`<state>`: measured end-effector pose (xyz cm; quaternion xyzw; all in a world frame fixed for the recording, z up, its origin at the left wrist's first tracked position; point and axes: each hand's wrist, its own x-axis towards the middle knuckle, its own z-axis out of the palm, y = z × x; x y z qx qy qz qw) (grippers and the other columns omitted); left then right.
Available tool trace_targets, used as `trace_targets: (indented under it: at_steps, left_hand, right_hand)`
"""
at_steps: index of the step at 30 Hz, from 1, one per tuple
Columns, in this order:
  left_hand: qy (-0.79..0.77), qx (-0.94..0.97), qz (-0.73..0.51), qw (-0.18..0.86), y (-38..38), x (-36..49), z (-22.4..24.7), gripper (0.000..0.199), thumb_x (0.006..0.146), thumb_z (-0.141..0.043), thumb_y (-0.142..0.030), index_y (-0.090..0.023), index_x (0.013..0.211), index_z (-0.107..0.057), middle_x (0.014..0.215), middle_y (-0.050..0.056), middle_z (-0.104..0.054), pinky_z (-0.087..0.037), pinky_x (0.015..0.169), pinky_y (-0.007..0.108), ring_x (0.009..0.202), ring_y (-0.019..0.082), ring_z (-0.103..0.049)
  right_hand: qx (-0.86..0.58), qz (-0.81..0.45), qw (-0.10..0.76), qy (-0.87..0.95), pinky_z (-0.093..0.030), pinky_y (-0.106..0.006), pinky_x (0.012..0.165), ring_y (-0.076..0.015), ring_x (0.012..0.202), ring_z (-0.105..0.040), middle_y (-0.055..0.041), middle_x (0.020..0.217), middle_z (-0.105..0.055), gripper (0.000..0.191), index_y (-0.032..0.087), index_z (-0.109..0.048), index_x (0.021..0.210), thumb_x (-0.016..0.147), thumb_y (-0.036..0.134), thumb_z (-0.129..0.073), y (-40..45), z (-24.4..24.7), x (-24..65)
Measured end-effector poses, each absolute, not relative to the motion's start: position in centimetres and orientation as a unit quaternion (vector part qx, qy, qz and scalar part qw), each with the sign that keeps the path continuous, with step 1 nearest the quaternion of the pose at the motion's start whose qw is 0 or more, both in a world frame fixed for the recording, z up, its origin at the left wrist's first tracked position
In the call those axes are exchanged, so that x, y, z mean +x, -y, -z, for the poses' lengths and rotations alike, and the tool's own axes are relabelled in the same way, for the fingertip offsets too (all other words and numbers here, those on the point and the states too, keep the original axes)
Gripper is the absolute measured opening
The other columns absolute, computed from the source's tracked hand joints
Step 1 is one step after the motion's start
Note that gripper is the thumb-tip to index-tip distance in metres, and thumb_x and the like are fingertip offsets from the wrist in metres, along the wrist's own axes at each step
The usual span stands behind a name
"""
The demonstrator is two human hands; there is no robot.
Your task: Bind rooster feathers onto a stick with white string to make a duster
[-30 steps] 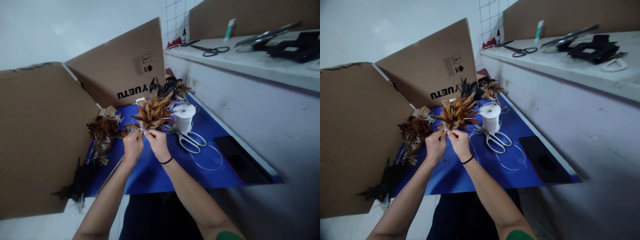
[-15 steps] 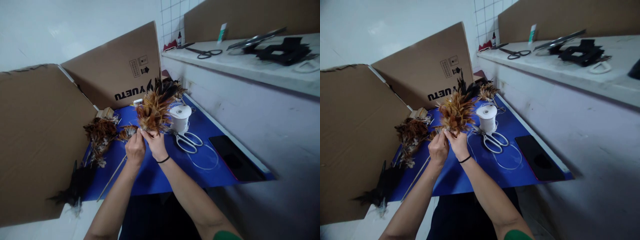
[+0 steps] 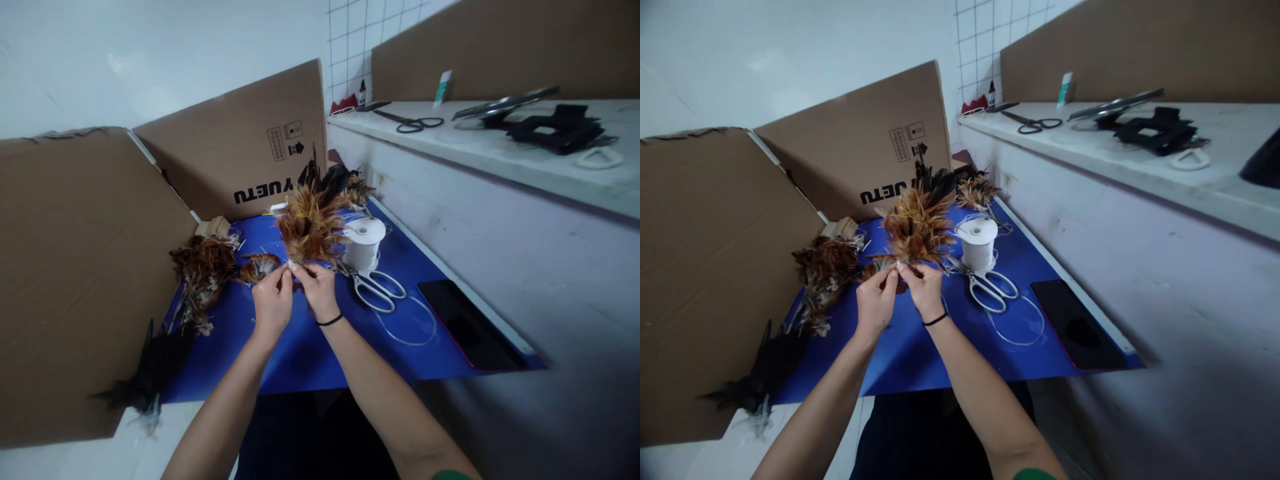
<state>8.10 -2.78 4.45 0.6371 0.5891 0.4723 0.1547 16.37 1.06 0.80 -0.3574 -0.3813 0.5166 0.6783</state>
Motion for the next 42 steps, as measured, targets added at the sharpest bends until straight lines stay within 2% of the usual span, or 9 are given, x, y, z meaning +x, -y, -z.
trace_targets:
  at_steps: [7, 11, 15, 20, 23, 31, 35, 38, 42]
  left_hand:
    - [-0.549, 0.566, -0.506, 0.349, 1.4, 7.4, -5.0, 0.023, 0.080, -0.055, -0.034, -0.012, 0.080, -0.062, 0.058, 0.002, -0.062, -0.044, 0.040, 0.021, 0.044, 0.012, -0.057]
    - [-0.533, 0.590, -0.482, 0.369, 1.0, 7.2, -5.2, 0.034, 0.082, -0.053, -0.032, -0.011, 0.109, -0.056, 0.056, -0.001, -0.060, -0.037, 0.035, 0.018, 0.038, 0.009, -0.052]
    - [-0.541, 0.641, -0.430, 0.334, 0.8, 6.9, -5.6, 0.038, 0.086, -0.048, -0.030, -0.014, 0.120, -0.052, 0.055, -0.003, -0.059, -0.039, 0.038, 0.019, 0.037, 0.009, -0.051]
    - [-0.553, 0.709, -0.379, 0.218, 1.1, 6.8, -6.2, 0.024, 0.089, -0.041, -0.026, -0.016, 0.095, -0.061, 0.052, -0.002, -0.058, -0.040, 0.045, 0.020, 0.038, 0.009, -0.051]
    - [-0.546, 0.727, -0.360, 0.211, 1.2, 6.7, -6.6, 0.024, 0.089, -0.039, -0.028, -0.016, 0.080, -0.059, 0.050, -0.002, -0.058, -0.039, 0.049, 0.021, 0.039, 0.009, -0.050]
    - [-0.484, 0.626, -0.360, 0.494, 0.5, 6.3, -6.7, 0.033, 0.083, -0.047, -0.043, -0.011, 0.085, -0.058, 0.065, 0.006, -0.064, -0.027, 0.035, 0.018, 0.039, 0.007, -0.049]
    - [-0.510, 0.644, -0.395, 0.412, 0.5, 6.1, -6.3, 0.034, 0.083, -0.048, -0.040, -0.011, 0.073, -0.062, 0.057, 0.003, -0.060, -0.028, 0.037, 0.018, 0.038, 0.006, -0.046]
    - [-0.556, 0.680, -0.391, 0.276, 0.7, 6.0, -5.9, 0.033, 0.086, -0.044, -0.034, -0.013, 0.068, -0.063, 0.046, -0.001, -0.053, -0.035, 0.045, 0.019, 0.037, 0.007, -0.046]
    - [-0.581, 0.719, -0.372, 0.085, 0.9, 6.1, -5.3, 0.030, 0.086, -0.044, -0.025, -0.015, 0.063, -0.061, 0.052, 0.001, -0.059, -0.039, 0.054, 0.021, 0.047, 0.010, -0.054]
  right_hand:
    - [-0.353, -0.487, 0.694, 0.397, -0.038, -0.022, 0.045, -0.0091, 0.044, -0.046, 0.0021, 0.050, -0.056, 0.028, 0.015, -0.059, 0.055, 0.067, 0.039, -0.068, -0.8, -0.9, 16.5]
    - [-0.347, -0.488, 0.686, 0.413, -0.034, -0.022, 0.041, -0.0075, 0.040, -0.040, 0.0039, 0.045, -0.050, 0.032, 0.016, -0.054, 0.052, 0.070, 0.040, -0.066, -0.8, -0.8, 16.6]
    - [-0.350, -0.485, 0.685, 0.415, -0.034, -0.023, 0.043, -0.0074, 0.041, -0.039, 0.0045, 0.045, -0.048, 0.033, 0.016, -0.052, 0.051, 0.070, 0.040, -0.067, -1.0, -0.7, 16.6]
    - [-0.361, -0.465, 0.680, 0.438, -0.033, -0.022, 0.043, -0.0072, 0.041, -0.037, 0.0043, 0.044, -0.047, 0.036, 0.017, -0.050, 0.049, 0.071, 0.040, -0.066, -1.0, -0.7, 16.8]
    - [-0.372, -0.452, 0.680, 0.442, -0.032, -0.022, 0.044, -0.0072, 0.043, -0.037, 0.0044, 0.046, -0.047, 0.034, 0.016, -0.052, 0.050, 0.070, 0.039, -0.067, -1.0, -0.6, 16.9]
    - [-0.351, -0.468, 0.682, 0.440, -0.031, -0.022, 0.044, -0.0072, 0.042, -0.037, 0.0056, 0.044, -0.043, 0.034, 0.016, -0.053, 0.053, 0.072, 0.041, -0.066, -0.9, -0.6, 17.0]
    - [-0.333, -0.451, 0.652, 0.510, -0.037, -0.022, 0.051, -0.0087, 0.048, -0.044, 0.0033, 0.049, -0.049, 0.034, 0.016, -0.055, 0.054, 0.078, 0.040, -0.060, -0.8, -1.1, 17.6]
    - [-0.353, -0.405, 0.620, 0.572, -0.037, -0.022, 0.055, -0.0098, 0.053, -0.046, 0.0023, 0.053, -0.052, 0.035, 0.016, -0.058, 0.056, 0.081, 0.039, -0.056, -0.9, -1.3, 18.0]
    - [-0.398, -0.371, 0.594, 0.593, -0.033, -0.022, 0.050, -0.0093, 0.050, -0.042, 0.0032, 0.051, -0.050, 0.032, 0.015, -0.063, 0.061, 0.081, 0.039, -0.055, -1.0, -1.1, 18.0]
